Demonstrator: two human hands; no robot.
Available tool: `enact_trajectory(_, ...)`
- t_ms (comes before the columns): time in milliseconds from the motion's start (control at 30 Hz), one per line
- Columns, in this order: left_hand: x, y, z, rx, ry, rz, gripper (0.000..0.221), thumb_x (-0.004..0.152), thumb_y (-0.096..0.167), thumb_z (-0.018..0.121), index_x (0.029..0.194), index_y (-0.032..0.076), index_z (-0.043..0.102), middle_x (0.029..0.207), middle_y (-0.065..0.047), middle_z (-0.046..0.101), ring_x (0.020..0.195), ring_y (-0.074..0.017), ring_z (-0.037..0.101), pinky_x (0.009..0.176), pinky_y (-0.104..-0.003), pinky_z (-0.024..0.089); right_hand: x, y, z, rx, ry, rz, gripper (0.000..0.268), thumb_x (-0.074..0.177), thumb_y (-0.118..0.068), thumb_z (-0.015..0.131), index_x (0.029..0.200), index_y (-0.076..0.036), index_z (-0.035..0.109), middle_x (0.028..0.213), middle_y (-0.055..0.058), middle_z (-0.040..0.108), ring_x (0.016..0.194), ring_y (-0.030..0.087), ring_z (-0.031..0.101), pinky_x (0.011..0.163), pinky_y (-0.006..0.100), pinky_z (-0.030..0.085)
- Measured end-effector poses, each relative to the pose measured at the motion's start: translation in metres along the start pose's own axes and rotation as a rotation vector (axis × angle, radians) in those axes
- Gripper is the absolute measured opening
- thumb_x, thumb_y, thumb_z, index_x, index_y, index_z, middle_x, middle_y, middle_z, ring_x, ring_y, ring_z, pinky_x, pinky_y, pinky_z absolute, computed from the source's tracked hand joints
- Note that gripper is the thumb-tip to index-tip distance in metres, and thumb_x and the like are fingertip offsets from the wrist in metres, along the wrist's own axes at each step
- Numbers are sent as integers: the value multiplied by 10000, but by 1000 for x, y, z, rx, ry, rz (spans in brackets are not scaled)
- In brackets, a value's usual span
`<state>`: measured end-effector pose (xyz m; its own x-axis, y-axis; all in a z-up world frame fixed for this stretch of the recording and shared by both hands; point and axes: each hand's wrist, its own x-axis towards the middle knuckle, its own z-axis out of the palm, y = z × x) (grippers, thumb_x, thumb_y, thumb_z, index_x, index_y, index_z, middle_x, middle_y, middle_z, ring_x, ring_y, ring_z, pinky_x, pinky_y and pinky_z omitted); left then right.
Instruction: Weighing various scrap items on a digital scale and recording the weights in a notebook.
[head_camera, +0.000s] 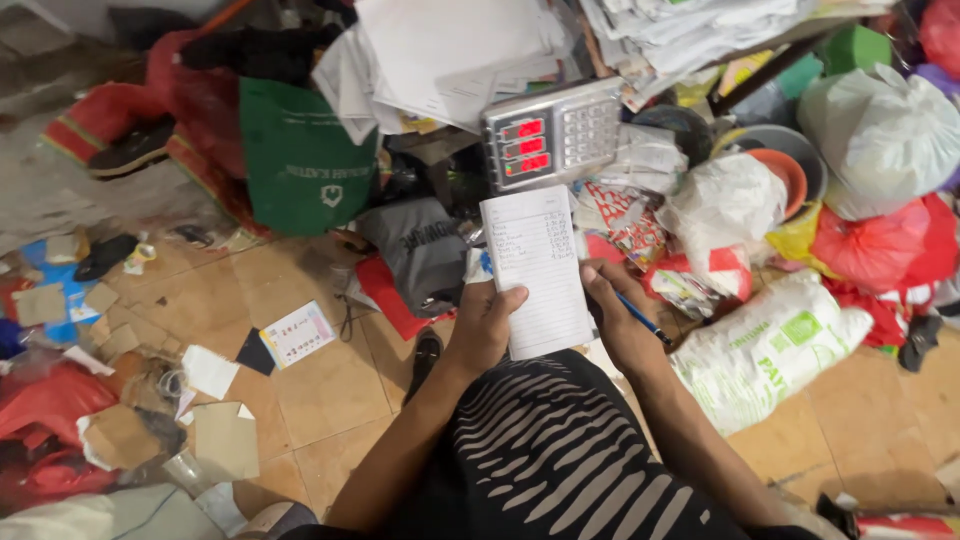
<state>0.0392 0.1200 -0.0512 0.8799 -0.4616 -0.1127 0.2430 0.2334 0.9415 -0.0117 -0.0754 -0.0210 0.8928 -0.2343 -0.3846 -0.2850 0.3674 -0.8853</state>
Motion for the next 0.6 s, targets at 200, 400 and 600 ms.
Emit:
enact_trajectory(200, 2, -15, 21, 118, -119, -35, 367, 994, 220, 550, 1106, -87, 717, 938, -114, 774, 871, -140, 695, 788, -294, 538, -10, 11, -56, -301, -61, 19, 295, 1056, -239, 522, 1125, 0, 680, 1017, 52, 714, 934, 105, 641, 866, 247, 499)
enact_trajectory(400, -3, -30, 17, -89, -205, -155, 382, 1008, 207, 533, 1140, -106, 709, 981, -117, 755, 898, -156, 669, 813, -294, 522, -16, 21, -53, -420, -39, -82, 225, 1050, -173, 589, 1035, 14, 713, 901, 68, 688, 823, 107, 591, 746, 265, 472)
enact_trajectory(600, -18, -45, 6, -234, -156, -272, 385, 1003, 208, 525, 1157, -99, 699, 1019, -117, 742, 913, -165, 663, 799, -303, 505, -26, 35, -32, 92, -26, 22, 156, 1053, -145, 563, 1045, -7, 634, 915, 33, 661, 816, 85, 589, 721, 239, 458)
